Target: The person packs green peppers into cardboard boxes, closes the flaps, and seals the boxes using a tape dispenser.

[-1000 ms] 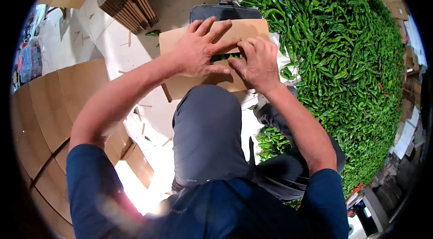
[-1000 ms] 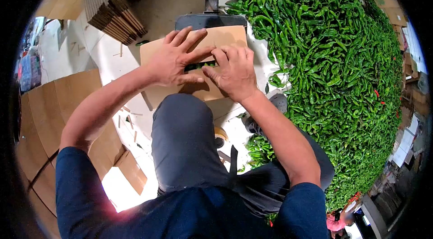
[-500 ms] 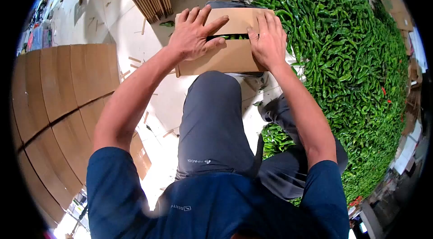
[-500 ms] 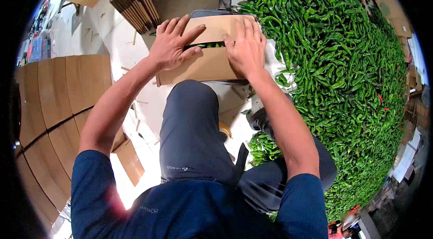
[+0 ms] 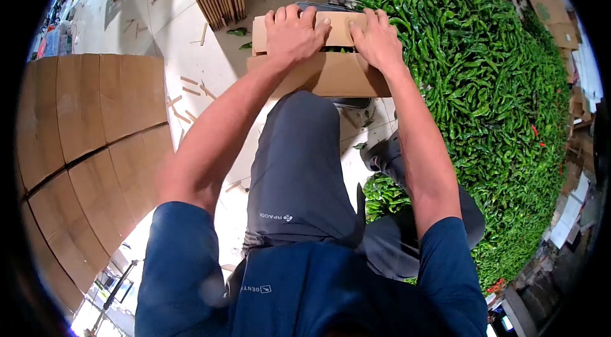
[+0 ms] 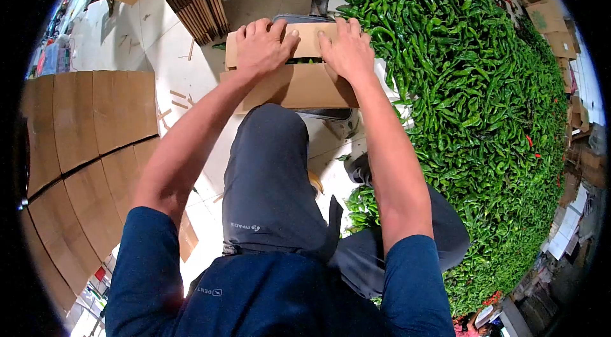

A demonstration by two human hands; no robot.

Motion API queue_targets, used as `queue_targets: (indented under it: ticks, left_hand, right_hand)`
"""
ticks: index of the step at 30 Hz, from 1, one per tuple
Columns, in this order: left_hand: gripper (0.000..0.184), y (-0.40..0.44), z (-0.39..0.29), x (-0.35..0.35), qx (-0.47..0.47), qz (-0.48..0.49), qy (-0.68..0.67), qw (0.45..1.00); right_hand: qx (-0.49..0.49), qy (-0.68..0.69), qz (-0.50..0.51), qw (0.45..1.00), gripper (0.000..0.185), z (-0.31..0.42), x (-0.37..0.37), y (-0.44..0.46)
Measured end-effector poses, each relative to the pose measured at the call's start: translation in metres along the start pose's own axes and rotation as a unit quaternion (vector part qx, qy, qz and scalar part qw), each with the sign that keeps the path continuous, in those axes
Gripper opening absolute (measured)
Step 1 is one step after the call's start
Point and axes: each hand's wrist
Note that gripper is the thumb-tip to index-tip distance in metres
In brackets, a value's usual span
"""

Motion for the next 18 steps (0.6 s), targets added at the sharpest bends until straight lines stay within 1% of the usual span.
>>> queue_targets:
  ticks: [3, 6, 8, 9, 12, 14, 16, 18]
  left_hand:
    - [0.048, -0.005, -0.004, 0.006, -0.013, -0.008, 0.003, 1.000]
    - [0.044, -0.012, -0.002, 0.004, -0.038, -0.024, -0.009, 0.999]
    - [0.043, -0.015, -0.001, 0.004, -0.039, -0.034, -0.026, 0.998]
    - [0.043, -0.013, -0.004, 0.006, -0.022, -0.026, -0.025, 0.999]
    - [0.045, -0.009, -0.014, 0.002, 0.025, -0.010, -0.020, 0.999]
    - [0.047, 0.001, -0.022, -0.002, 0.035, -0.023, -0.019, 0.999]
    - [0.047, 0.002, -0.021, -0.006, 0.014, -0.036, -0.008, 0.999]
    - [0.045, 0.003, -0.023, -0.010, -0.005, -0.059, 0.004, 0.998]
  right_hand:
    - [0.033, -0.010, 0.016, 0.999, 0.072, -0.005, 0.004, -0.008]
    - [0.085, -0.020, 0.007, 0.996, 0.073, -0.013, 0.005, -0.020]
    - [0.101, -0.027, -0.016, 0.994, 0.072, -0.015, 0.002, -0.028]
    - [0.109, -0.030, -0.029, 0.993, 0.072, -0.013, 0.002, -0.028]
    - [0.044, -0.130, -0.049, 0.989, 0.072, 0.004, -0.010, -0.024]
    - [0.045, -0.174, -0.070, 0.981, 0.072, 0.009, -0.013, -0.018]
    - [0.048, -0.205, -0.093, 0.973, 0.072, 0.007, -0.019, -0.017]
    - [0.023, -0.130, -0.073, 0.989, 0.072, 0.004, -0.019, -0.017]
Point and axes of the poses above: each hand's wrist, its own y-axis towards the middle knuckle, its own x-axis out of the back of the hand, z = x × y, and after that the axes turned 3 degrees about x, right-handed
